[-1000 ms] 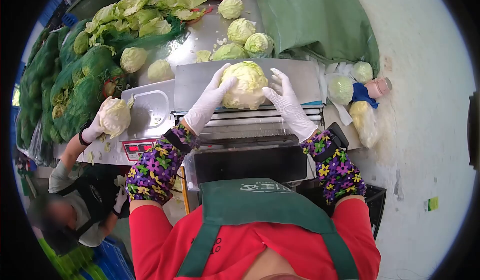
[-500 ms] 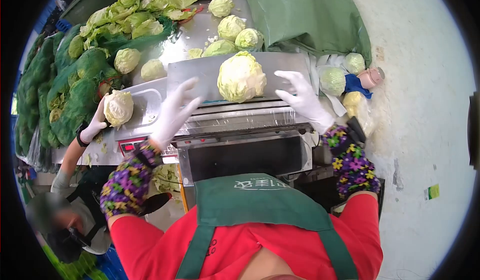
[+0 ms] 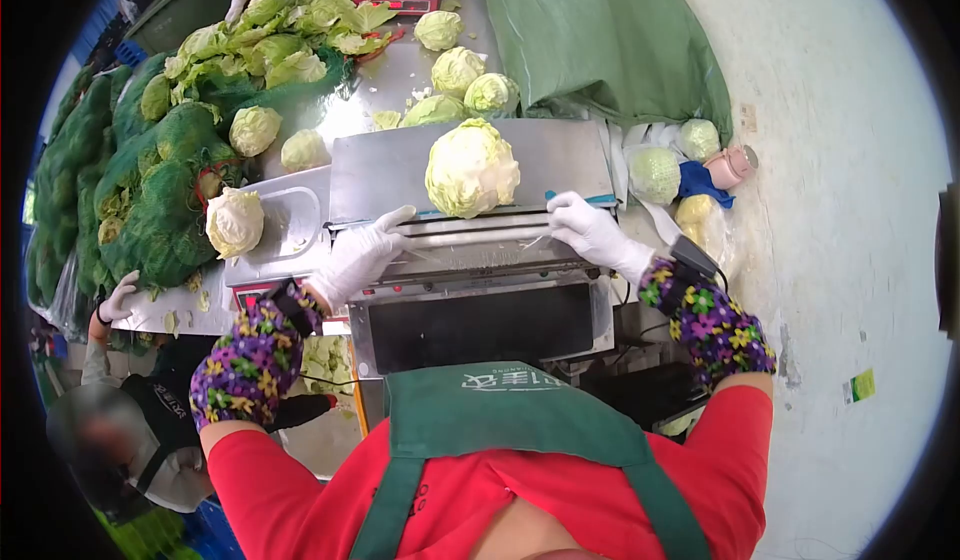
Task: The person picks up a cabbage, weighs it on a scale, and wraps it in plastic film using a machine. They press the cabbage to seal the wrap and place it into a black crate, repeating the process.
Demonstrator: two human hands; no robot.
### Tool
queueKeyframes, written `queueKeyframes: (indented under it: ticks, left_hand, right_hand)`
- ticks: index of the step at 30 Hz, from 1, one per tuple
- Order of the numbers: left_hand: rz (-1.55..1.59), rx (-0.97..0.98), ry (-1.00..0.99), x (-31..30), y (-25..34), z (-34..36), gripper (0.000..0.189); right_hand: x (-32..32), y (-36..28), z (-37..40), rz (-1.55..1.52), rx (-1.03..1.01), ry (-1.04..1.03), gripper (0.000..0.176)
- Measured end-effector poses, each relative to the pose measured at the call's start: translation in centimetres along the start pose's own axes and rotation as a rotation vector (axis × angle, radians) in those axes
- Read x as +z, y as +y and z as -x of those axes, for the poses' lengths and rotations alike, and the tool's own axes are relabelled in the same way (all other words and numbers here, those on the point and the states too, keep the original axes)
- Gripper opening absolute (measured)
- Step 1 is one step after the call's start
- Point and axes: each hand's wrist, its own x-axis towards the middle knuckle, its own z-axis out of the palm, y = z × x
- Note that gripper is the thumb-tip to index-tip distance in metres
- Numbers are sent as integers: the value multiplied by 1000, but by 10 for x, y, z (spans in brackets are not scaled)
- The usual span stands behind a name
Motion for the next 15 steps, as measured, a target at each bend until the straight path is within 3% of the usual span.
queueKeyframes:
  ticks: [1,3,5,7,9,10,11,13,15]
  left_hand:
    - [112,-5,179,4,8,0,21]
    - [829,-735,-157,-32,38,15,13]
    - [1112,-628,108,-63,59,23,15]
    - [949,-369,339,-83,64,29,14]
    - [676,-137,472,-112,64,12,22]
    - [459,-118,432,-118,57,-4,44]
    - [240,-95,389,-123,49,-24,69]
    - [82,-125,268,-95,23,-56,111]
    - [18,-135,45,-54,-13,-92,121]
  right_hand:
    - [-10,-17,0,-481,456,-150,11]
    - [-42,-58,-2,-732,842,-251,13]
    - [-72,-79,-4,-856,809,-153,11]
    - [-108,-94,-18,-945,608,-25,6]
    - [-125,-95,-44,-858,358,242,10]
    - [-119,-75,-57,-693,193,360,13]
    - [-115,-55,-74,-697,190,355,13]
    - [-103,-18,-103,422,-250,200,51]
    - [-53,25,-115,634,-283,-89,83]
